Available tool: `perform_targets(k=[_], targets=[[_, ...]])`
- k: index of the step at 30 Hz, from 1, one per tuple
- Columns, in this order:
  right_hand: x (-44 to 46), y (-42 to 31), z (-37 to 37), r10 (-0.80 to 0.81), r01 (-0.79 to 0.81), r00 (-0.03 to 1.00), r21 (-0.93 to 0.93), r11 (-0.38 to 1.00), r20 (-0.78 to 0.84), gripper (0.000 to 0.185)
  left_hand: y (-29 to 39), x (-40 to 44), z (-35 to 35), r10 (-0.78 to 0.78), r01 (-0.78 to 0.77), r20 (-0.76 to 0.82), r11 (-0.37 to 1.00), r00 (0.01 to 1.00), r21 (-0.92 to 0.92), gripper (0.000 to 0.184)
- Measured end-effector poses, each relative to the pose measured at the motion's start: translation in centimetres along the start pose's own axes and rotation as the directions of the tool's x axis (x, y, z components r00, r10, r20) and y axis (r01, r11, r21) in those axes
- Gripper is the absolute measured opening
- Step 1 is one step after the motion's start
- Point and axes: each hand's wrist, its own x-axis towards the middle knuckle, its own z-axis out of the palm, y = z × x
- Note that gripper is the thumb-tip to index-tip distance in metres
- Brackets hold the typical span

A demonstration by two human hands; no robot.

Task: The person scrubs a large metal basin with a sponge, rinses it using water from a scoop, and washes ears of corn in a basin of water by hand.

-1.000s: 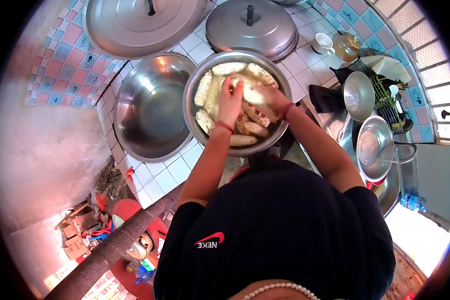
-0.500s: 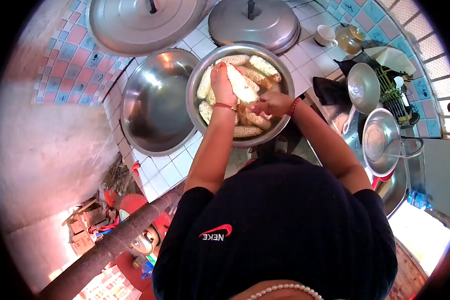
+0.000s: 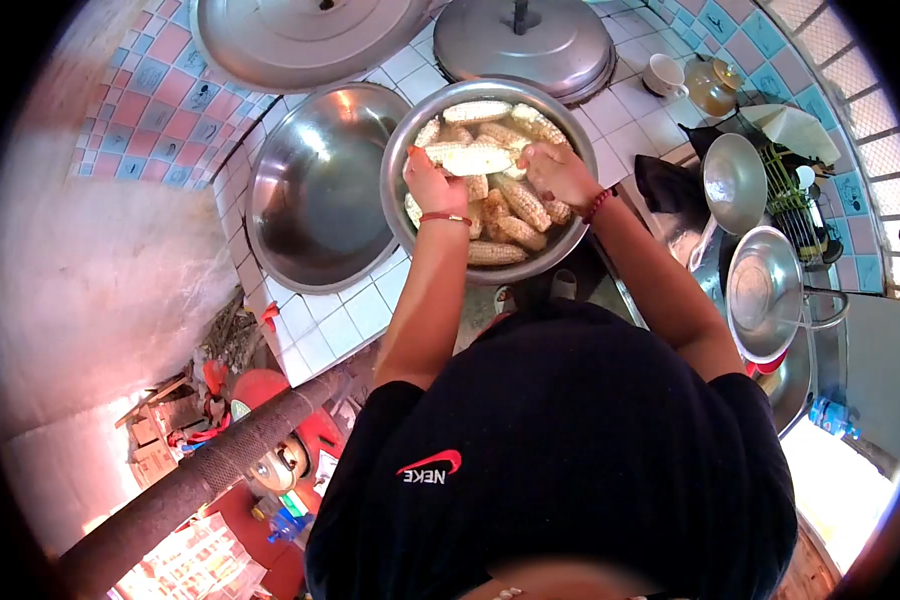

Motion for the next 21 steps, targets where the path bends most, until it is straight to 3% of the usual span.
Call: perform_targets(k=[1,4,7,10,11,13,15,16,17,18,21], targets=[[0.1,0.1,-0.3,0.028,-0.028,1.000,0.090,0.995,0.009,0.030,-0.3,-0.4,-0.3,-0.025,0.025,-0.081,1.000,0.996,-0.004,0.033],[1.2,1.8,-0.7,-0.025,0.040,0.995,0.154,0.987,-0.095,0.028,-0.2,-1.5,-0.7,-0.097,0.095,-0.116,0.995,0.989,-0.025,0.049],[0.8,1.5,0.1,-0.009,0.047,0.986,0.230,0.972,-0.165,0.028,-0.1,-2.2,-0.7,-0.126,0.118,-0.149,0.991,0.981,-0.062,0.050],[0.7,2.0,0.9,-0.154,0.174,0.984,0.336,0.926,-0.087,0.035,0.2,-2.9,-0.2,-0.140,0.125,-0.126,0.985,0.982,-0.117,0.047],[0.6,1.8,1.5,-0.227,0.245,0.969,0.274,0.930,-0.097,0.035,0.2,-3.0,-0.3,-0.145,0.130,-0.112,0.982,0.983,-0.138,0.046],[0.5,1.5,2.8,-0.370,0.382,0.923,0.149,0.912,-0.104,0.035,-0.4,-3.3,-1.0,-0.144,0.143,-0.119,0.990,0.982,-0.015,0.041],[0.2,-0.7,2.4,-0.266,0.274,0.946,0.016,0.962,-0.185,0.030,-0.6,-3.8,-1.0,-0.160,0.175,-0.145,0.980,0.976,0.096,0.034],[0.3,-1.4,2.1,-0.216,0.211,0.949,-0.046,0.976,-0.231,0.028,-0.1,-4.2,-1.0,-0.232,0.249,-0.095,0.937,0.968,0.246,0.034],[1.4,-1.0,1.5,-0.203,0.235,0.925,0.065,0.970,-0.322,0.024,0.8,-4.4,-1.3,-0.310,0.307,-0.059,0.867,0.949,0.393,0.035],[1.9,-0.9,0.6,-0.155,0.179,0.931,0.043,0.983,-0.332,0.024,1.5,-4.9,-1.1,-0.391,0.348,-0.034,0.771,0.920,0.533,0.036],[2.6,-0.3,-2.1,-0.050,0.027,0.907,-0.062,0.998,-0.418,0.025,2.2,-4.8,-0.7,-0.405,0.255,-0.009,0.557,0.914,0.790,0.041]])
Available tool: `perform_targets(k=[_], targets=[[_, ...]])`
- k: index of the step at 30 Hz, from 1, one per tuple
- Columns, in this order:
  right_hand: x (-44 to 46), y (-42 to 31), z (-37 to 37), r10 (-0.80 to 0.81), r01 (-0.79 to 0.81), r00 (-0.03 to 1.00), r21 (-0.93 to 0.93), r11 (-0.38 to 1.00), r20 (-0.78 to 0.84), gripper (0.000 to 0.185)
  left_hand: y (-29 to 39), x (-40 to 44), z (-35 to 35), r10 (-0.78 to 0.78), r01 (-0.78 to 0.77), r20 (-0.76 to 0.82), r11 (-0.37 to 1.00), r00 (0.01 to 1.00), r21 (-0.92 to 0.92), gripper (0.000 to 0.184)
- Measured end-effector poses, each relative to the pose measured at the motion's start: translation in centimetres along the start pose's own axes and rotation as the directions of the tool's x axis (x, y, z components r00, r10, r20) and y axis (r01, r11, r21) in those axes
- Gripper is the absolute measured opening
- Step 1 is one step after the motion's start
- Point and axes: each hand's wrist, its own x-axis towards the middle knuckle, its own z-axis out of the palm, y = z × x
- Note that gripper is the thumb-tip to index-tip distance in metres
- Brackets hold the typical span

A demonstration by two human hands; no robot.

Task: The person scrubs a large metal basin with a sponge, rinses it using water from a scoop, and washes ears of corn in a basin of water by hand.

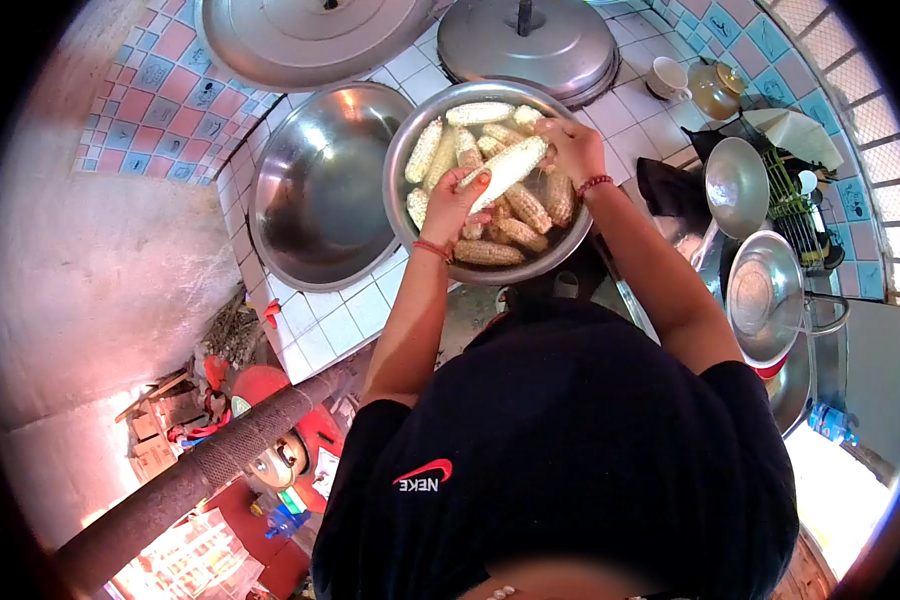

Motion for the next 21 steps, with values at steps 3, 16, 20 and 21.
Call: perform_targets(k=[3,16,20,21], targets=[[1.7,3.3,-1.5,-0.182,0.159,0.978,-0.208,0.965,-0.098,0.030,-0.1,0.5,-0.1,0.259,-0.191,-0.129,0.900,0.957,0.392,0.042],[4.2,9.0,2.1,-0.175,0.335,0.934,-0.934,0.124,0.311,0.071,-1.4,1.8,1.4,0.395,-0.307,0.273,0.024,0.877,0.951,0.052],[2.6,6.2,2.1,-0.200,0.349,0.928,-0.920,0.180,0.313,0.069,-0.8,3.1,2.8,0.375,-0.412,0.436,-0.146,0.818,0.899,0.041],[6.0,11.1,2.5,-0.384,0.427,0.853,-0.895,0.128,0.353,0.075,-1.4,3.6,2.6,0.389,-0.383,0.392,-0.103,0.834,0.918,0.041]])
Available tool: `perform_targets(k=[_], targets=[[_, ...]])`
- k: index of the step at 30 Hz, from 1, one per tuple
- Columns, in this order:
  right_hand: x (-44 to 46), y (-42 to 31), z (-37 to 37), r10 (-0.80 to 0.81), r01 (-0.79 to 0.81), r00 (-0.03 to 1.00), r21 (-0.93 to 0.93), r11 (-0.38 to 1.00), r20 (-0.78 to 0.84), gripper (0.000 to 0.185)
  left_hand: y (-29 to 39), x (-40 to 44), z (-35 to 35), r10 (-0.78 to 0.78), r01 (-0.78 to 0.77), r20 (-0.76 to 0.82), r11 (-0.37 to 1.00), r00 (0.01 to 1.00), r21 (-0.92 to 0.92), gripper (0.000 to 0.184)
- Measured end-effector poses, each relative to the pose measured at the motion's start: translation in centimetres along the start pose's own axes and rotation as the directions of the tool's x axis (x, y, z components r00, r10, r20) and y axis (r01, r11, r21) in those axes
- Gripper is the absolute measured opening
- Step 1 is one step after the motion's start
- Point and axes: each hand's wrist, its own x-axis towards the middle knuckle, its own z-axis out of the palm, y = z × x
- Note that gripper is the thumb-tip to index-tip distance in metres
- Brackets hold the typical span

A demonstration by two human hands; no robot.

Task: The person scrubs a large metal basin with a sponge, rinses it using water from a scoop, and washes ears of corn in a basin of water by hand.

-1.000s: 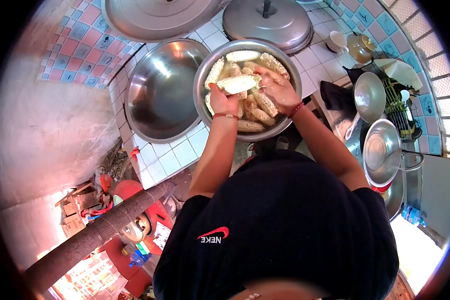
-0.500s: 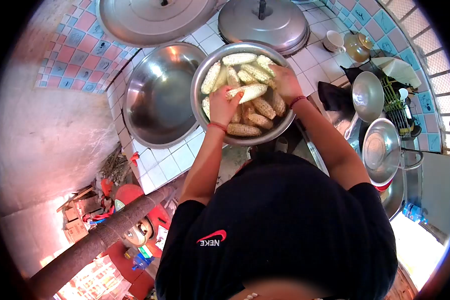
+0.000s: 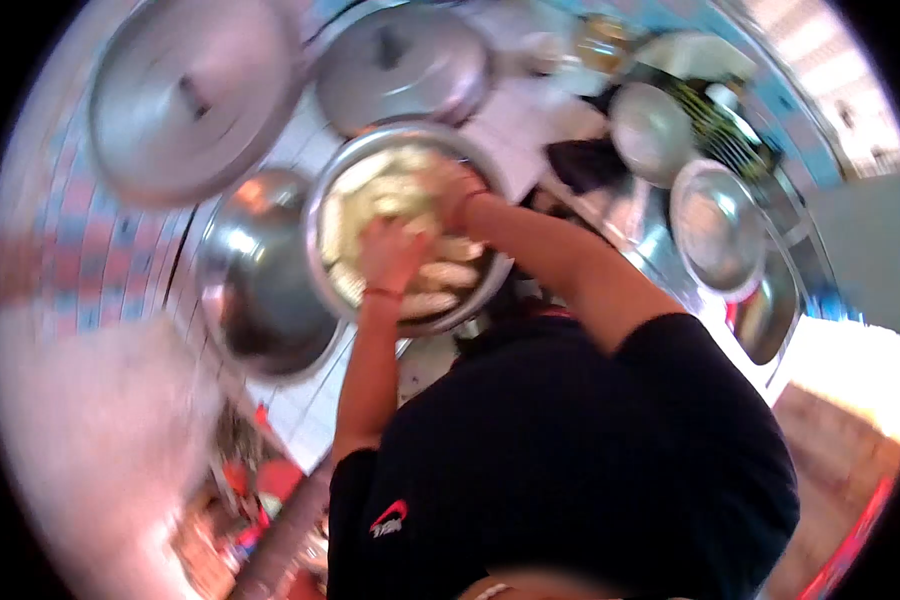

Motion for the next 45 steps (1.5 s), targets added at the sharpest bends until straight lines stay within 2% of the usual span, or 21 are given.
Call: perform_targets(k=[4,8,10,13,15,16,17,18,19,20,22,25,28,29,31,34,36,38,40,42,45], targets=[[0.9,-1.8,-7.1,0.263,-0.290,0.852,-0.012,0.957,0.453,0.055,-0.3,0.7,-1.1,0.079,-0.074,0.138,0.997,0.987,-0.038,0.045],[0.0,-2.4,-15.1,0.017,-0.045,0.935,0.069,0.997,0.355,0.024,-3.3,1.0,-3.1,0.077,0.015,0.261,0.944,0.962,-0.331,0.044],[-0.2,-2.9,-17.3,0.065,-0.080,0.995,0.189,0.979,0.080,0.021,-0.1,0.7,-8.8,0.000,0.150,0.311,0.875,0.950,-0.460,0.037],[-1.6,-2.7,-20.8,-0.022,0.097,0.993,0.682,0.724,-0.119,0.022,0.2,0.5,-11.7,0.042,0.142,0.254,0.735,0.966,-0.663,0.029],[-1.2,-2.0,-15.1,0.021,-0.084,0.988,0.407,0.910,0.156,0.022,0.7,-0.3,-11.5,-0.041,0.328,0.357,0.502,0.933,-0.800,0.023],[-1.5,-1.9,-12.0,0.079,-0.151,0.956,0.240,0.959,0.283,0.022,0.0,-1.0,-10.5,0.022,0.151,0.271,0.788,0.962,-0.597,0.022],[-2.6,-1.9,-10.9,0.123,-0.173,0.971,0.248,0.953,0.203,0.021,-0.9,-1.3,-8.4,0.127,-0.062,0.199,0.950,0.972,-0.305,0.022],[-4.0,-2.1,-10.4,0.171,-0.196,0.978,0.251,0.948,0.117,0.021,-1.6,-1.0,-6.6,0.257,-0.265,0.153,0.963,0.954,0.037,0.022],[-5.4,-2.4,-10.1,0.257,-0.215,0.966,0.476,0.853,-0.024,0.021,-1.7,-1.1,-5.3,0.178,-0.166,0.021,0.950,0.984,-0.265,0.024],[-6.4,-2.5,-9.8,0.272,-0.197,0.958,0.480,0.855,-0.092,0.022,-1.4,-0.7,-5.1,0.180,-0.167,0.014,0.935,0.984,-0.312,0.022],[-9.0,-2.4,-13.9,0.265,-0.307,0.951,0.363,0.880,0.161,0.027,-1.1,-1.2,-5.3,0.163,-0.140,0.025,0.908,0.986,-0.394,0.018],[-14.2,-1.0,-16.0,0.323,-0.364,0.931,0.375,0.852,0.171,0.033,-1.4,-0.5,-4.2,0.039,-0.026,0.022,0.909,0.999,-0.416,0.014],[-22.8,2.3,-16.1,0.178,-0.035,0.947,0.465,0.885,-0.267,0.048,-1.1,-1.1,-3.6,0.072,-0.121,-0.120,0.869,0.990,-0.480,0.010],[-25.9,3.6,-16.0,0.199,-0.071,0.946,0.437,0.897,-0.255,0.050,-0.4,-1.6,-3.7,0.100,-0.173,-0.186,0.887,0.977,-0.429,0.009],[-33.4,5.9,-18.1,0.297,-0.105,0.815,0.378,0.920,-0.497,0.038,1.7,-3.0,-4.7,0.137,-0.206,-0.236,0.932,0.962,-0.297,0.010],[-46.1,11.9,-16.8,0.606,-0.458,0.539,0.400,0.794,-0.585,0.015,5.9,-5.1,-5.1,-0.098,0.026,-0.144,0.900,0.985,-0.436,0.010],[-53.4,15.9,-16.0,0.827,-0.500,0.043,0.705,0.504,-0.561,0.013,9.1,-5.8,-3.8,-0.103,0.025,-0.115,0.841,0.988,-0.540,0.010],[-61.4,22.2,-13.8,0.914,-0.465,-0.192,0.853,0.237,-0.358,0.012,14.2,-6.8,-2.7,-0.071,0.008,-0.070,0.760,0.995,-0.649,0.009],[-66.9,27.0,-12.9,0.935,-0.663,-0.290,0.748,-0.040,-0.207,0.018,20.1,-7.2,-0.1,-0.043,0.061,0.043,0.700,0.998,-0.711,0.009],[-71.8,32.3,-9.8,0.969,-0.775,-0.248,0.599,-0.203,0.007,0.041,28.3,-7.9,2.8,-0.093,0.256,0.245,0.535,0.965,-0.805,0.010],[-73.1,37.0,-7.4,0.943,-0.889,-0.183,0.362,-0.279,0.278,0.063,40.7,-8.9,7.2,-0.016,0.570,0.598,0.329,0.801,-0.753,0.020]])
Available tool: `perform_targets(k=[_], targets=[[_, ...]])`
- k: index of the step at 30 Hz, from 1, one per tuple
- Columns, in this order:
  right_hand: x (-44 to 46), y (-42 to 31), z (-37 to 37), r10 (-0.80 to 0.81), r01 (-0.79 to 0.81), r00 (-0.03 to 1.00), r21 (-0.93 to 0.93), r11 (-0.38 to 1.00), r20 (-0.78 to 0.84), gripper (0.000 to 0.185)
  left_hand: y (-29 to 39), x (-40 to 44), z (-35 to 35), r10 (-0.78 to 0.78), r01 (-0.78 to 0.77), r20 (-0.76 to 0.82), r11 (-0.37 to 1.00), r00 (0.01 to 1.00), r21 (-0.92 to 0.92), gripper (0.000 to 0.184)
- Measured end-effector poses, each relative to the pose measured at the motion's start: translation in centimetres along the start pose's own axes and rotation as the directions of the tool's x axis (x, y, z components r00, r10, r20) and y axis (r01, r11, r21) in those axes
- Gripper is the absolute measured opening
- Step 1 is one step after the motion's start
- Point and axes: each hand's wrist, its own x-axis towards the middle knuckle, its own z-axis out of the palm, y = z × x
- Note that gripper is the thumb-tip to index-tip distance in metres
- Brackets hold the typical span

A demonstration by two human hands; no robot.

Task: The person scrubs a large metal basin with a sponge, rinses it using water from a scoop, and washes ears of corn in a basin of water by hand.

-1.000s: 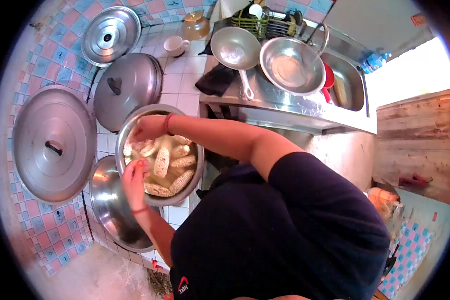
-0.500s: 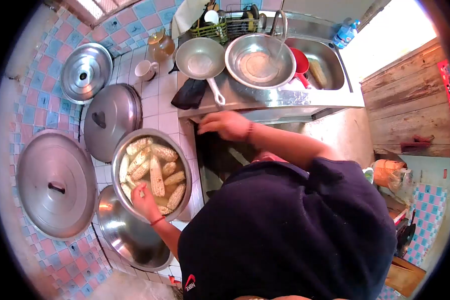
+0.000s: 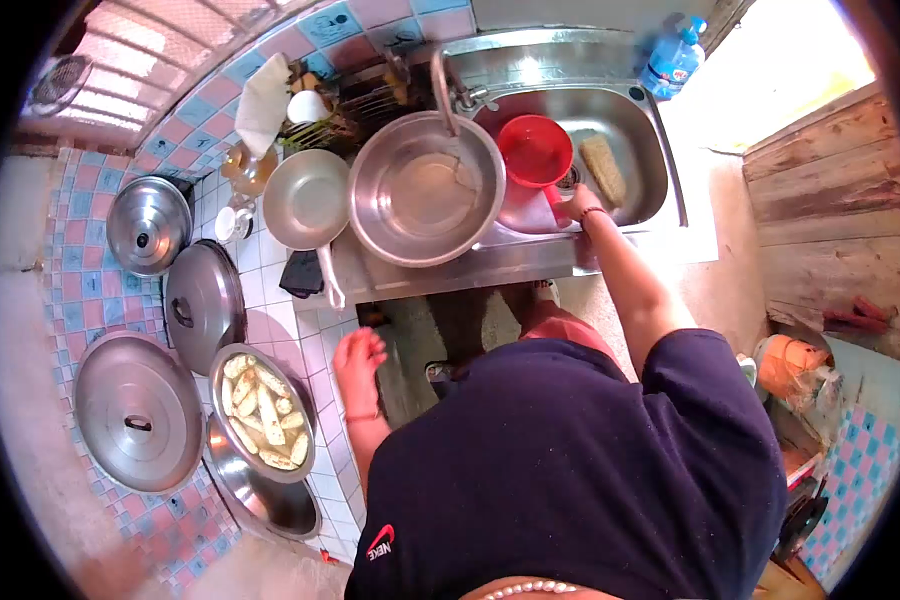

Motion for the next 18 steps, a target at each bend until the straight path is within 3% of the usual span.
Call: perform_targets(k=[1,3,4,5,7,9,10,11,12,15,17,18], targets=[[1.5,0.4,0.9,-0.010,0.013,0.991,-0.015,1.000,0.131,0.063,-0.5,1.3,3.0,-0.076,0.088,0.131,0.992,0.988,-0.089,0.024],[3.6,0.5,1.8,-0.062,0.042,0.873,0.051,0.998,0.484,0.061,-2.1,3.8,7.4,-0.177,0.260,0.303,0.929,0.936,-0.263,0.037],[2.9,0.3,1.3,-0.060,-0.091,0.830,0.240,0.967,0.555,0.053,-3.0,5.1,9.0,-0.225,0.318,0.291,0.890,0.930,-0.327,0.038],[2.4,0.0,1.0,-0.128,-0.123,0.855,0.435,0.892,0.503,0.046,-3.3,6.1,10.3,-0.272,0.370,0.284,0.844,0.920,-0.389,0.039],[1.0,-0.6,-1.2,-0.060,-0.223,0.897,0.565,0.795,0.439,0.038,-3.0,7.2,12.1,-0.321,0.422,0.288,0.800,0.902,-0.426,0.034],[-1.3,0.4,-5.5,-0.213,0.201,0.977,0.289,0.936,0.012,0.033,-3.1,7.7,13.3,-0.358,0.455,0.284,0.747,0.890,-0.485,0.031],[-3.1,1.1,-7.5,-0.325,0.342,0.929,0.072,0.937,-0.177,0.031,-3.1,7.8,13.6,-0.370,0.461,0.274,0.718,0.887,-0.522,0.031],[-4.7,1.8,-9.4,-0.347,0.375,0.866,0.009,0.927,-0.360,0.026,-2.9,8.4,14.4,-0.376,0.466,0.276,0.687,0.884,-0.557,0.030],[-5.5,2.8,-11.5,-0.406,0.414,0.815,-0.074,0.907,-0.414,0.032,-3.7,9.3,14.3,-0.303,0.451,0.341,0.702,0.890,-0.552,0.027],[-7.2,6.5,-16.1,-0.527,0.458,0.695,-0.263,0.849,-0.489,0.035,-5.1,10.6,14.9,-0.280,0.381,0.261,0.748,0.924,-0.544,0.018],[-9.2,8.2,-18.2,-0.476,0.433,0.706,-0.213,0.876,-0.524,0.033,-5.6,11.1,15.8,-0.303,0.353,0.181,0.775,0.936,-0.524,0.010],[-10.2,9.1,-19.0,-0.398,0.400,0.784,-0.103,0.911,-0.477,0.038,-5.9,11.4,16.0,-0.307,0.337,0.147,0.790,0.940,-0.512,0.008]])
